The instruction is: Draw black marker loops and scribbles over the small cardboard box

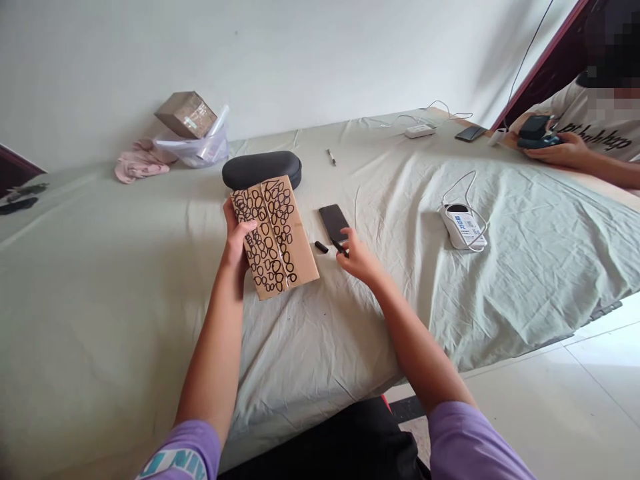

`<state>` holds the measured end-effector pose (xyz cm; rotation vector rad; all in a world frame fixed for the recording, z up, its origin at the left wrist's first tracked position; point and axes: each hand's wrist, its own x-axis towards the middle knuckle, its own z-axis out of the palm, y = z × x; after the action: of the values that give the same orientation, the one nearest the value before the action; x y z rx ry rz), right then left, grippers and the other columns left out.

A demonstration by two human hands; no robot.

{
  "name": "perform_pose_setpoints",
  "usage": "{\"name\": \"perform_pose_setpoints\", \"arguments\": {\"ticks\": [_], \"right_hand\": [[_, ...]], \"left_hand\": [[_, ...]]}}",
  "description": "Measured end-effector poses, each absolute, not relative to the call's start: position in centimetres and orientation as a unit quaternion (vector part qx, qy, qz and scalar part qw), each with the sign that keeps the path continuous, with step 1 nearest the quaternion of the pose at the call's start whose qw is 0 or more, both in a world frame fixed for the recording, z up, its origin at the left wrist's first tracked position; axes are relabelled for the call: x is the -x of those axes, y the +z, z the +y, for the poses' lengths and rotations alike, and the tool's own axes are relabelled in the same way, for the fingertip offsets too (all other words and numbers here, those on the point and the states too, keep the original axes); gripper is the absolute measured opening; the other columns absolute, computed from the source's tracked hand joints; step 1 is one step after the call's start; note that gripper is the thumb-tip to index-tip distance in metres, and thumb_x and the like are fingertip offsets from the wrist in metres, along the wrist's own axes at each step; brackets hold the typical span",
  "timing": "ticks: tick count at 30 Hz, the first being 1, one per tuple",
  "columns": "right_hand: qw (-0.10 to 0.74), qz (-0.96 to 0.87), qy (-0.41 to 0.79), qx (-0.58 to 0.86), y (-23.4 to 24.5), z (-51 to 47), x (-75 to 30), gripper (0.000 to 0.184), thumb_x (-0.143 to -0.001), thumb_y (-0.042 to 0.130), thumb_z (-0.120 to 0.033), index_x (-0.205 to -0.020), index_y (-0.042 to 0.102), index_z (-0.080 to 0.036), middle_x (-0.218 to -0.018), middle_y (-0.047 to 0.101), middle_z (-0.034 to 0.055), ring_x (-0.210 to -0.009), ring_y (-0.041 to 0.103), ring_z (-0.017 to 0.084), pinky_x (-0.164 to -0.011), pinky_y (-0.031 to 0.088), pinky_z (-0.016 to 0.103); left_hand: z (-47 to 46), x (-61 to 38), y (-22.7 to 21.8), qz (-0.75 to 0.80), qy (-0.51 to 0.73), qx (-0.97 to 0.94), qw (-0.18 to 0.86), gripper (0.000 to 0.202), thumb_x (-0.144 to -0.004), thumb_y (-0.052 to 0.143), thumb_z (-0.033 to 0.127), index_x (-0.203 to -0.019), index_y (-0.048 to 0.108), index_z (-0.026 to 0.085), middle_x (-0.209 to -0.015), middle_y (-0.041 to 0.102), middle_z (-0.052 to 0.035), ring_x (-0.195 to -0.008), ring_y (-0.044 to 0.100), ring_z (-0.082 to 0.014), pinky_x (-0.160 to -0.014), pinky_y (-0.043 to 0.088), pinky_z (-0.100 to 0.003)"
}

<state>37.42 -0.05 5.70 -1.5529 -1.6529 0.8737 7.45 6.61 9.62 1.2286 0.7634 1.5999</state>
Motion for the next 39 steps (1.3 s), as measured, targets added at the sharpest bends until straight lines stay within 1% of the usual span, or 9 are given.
{"name": "perform_pose_setpoints", "arguments": {"ticks": [4, 9, 14, 19, 26, 30, 33, 36, 39], "right_hand": [[0.199, -0.715, 0.204, 0.638, 6.1, -1.1, -37.0, 0.036, -0.085, 0.066, -0.019, -0.121, 0.069, -0.020, -0.106, 0.083, 0.0104, -0.089, 0.072, 0.025, -0.073, 0.043, 0.033], [0.119, -0.730, 0.193, 0.645, 6.4, -1.5, -36.8, 0.034, -0.090, 0.067, -0.016, -0.123, 0.073, -0.018, -0.110, 0.082, 0.0112, -0.098, 0.073, 0.026, -0.073, 0.041, 0.031], [0.116, -0.739, 0.175, 0.641, 5.9, -1.0, -36.4, 0.041, -0.092, 0.066, -0.013, -0.132, 0.076, -0.017, -0.120, 0.082, 0.0124, -0.105, 0.074, 0.027, -0.075, 0.043, 0.031], [0.129, -0.752, 0.159, 0.627, 4.9, -0.8, -36.1, 0.049, -0.098, 0.059, -0.014, -0.143, 0.076, -0.019, -0.132, 0.078, 0.0141, -0.113, 0.075, 0.030, -0.078, 0.047, 0.034], [0.134, -0.730, 0.119, 0.659, 4.8, -0.3, -34.0, 0.068, -0.105, 0.068, -0.038, -0.169, 0.055, -0.019, -0.145, 0.067, 0.0225, -0.127, 0.066, 0.041, -0.091, 0.054, 0.043], [0.179, -0.707, 0.167, 0.664, 4.7, 0.6, -32.7, 0.032, -0.107, 0.061, -0.027, -0.133, 0.075, -0.015, -0.141, 0.065, 0.0274, -0.132, 0.059, 0.044, -0.095, 0.052, 0.046], [0.247, -0.685, 0.195, 0.657, 4.1, 1.1, -32.9, 0.016, -0.104, 0.058, -0.024, -0.112, 0.071, -0.017, -0.128, 0.069, 0.0239, -0.122, 0.063, 0.038, -0.099, 0.051, 0.047], [0.346, -0.644, 0.230, 0.642, 3.5, 1.1, -34.1, 0.021, -0.109, 0.046, -0.039, -0.111, 0.060, -0.024, -0.109, 0.069, 0.0135, -0.095, 0.064, 0.029, -0.088, 0.053, 0.043], [0.464, -0.594, 0.299, 0.586, 3.7, 1.0, -35.0, 0.040, -0.108, 0.027, -0.064, -0.104, 0.046, -0.029, -0.092, 0.062, 0.0036, -0.066, 0.053, 0.020, -0.068, 0.049, 0.037]], "left_hand": [[7.0, -7.2, 9.3, 0.308, 0.679, -0.473, 0.470, 0.080, -0.069, 0.083, 0.033, -0.144, 0.056, 0.035, -0.147, 0.066, -0.0050, -0.137, 0.066, -0.0327, -0.125, 0.054, -0.050], [7.0, -6.9, 9.3, 0.325, 0.689, -0.455, 0.462, 0.080, -0.068, 0.083, 0.035, -0.143, 0.054, 0.034, -0.145, 0.066, -0.0064, -0.136, 0.066, -0.0333, -0.119, 0.058, -0.049], [6.7, -7.0, 9.7, 0.325, 0.665, -0.473, 0.478, 0.084, -0.069, 0.086, 0.038, -0.144, 0.050, 0.034, -0.147, 0.062, -0.0071, -0.138, 0.065, -0.0332, -0.124, 0.054, -0.050], [6.7, -7.3, 9.7, 0.315, 0.671, -0.495, 0.454, 0.073, -0.071, 0.085, 0.039, -0.138, 0.054, 0.033, -0.141, 0.063, -0.0060, -0.138, 0.062, -0.0322, -0.126, 0.050, -0.050], [6.9, -7.6, 9.6, 0.299, 0.671, -0.517, 0.438, 0.069, -0.072, 0.086, 0.040, -0.136, 0.059, 0.035, -0.140, 0.061, -0.0055, -0.136, 0.059, -0.0317, -0.123, 0.050, -0.048], [7.4, -7.6, 9.1, 0.300, 0.658, -0.537, 0.434, 0.078, -0.073, 0.088, 0.044, -0.144, 0.056, 0.039, -0.148, 0.060, -0.0049, -0.142, 0.058, -0.0335, -0.126, 0.049, -0.050], [7.7, -7.6, 8.9, 0.302, 0.658, -0.538, 0.432, 0.084, -0.071, 0.090, 0.045, -0.147, 0.054, 0.038, -0.150, 0.060, -0.0059, -0.145, 0.058, -0.0344, -0.128, 0.049, -0.051], [7.8, -7.5, 8.8, 0.303, 0.668, -0.527, 0.429, 0.083, -0.070, 0.088, 0.042, -0.146, 0.054, 0.037, -0.149, 0.061, -0.0064, -0.144, 0.059, -0.0336, -0.129, 0.048, -0.051], [7.8, -7.5, 8.8, 0.306, 0.676, -0.516, 0.427, 0.082, -0.070, 0.086, 0.040, -0.145, 0.053, 0.037, -0.147, 0.062, -0.0061, -0.141, 0.060, -0.0334, -0.127, 0.049, -0.050]]}}
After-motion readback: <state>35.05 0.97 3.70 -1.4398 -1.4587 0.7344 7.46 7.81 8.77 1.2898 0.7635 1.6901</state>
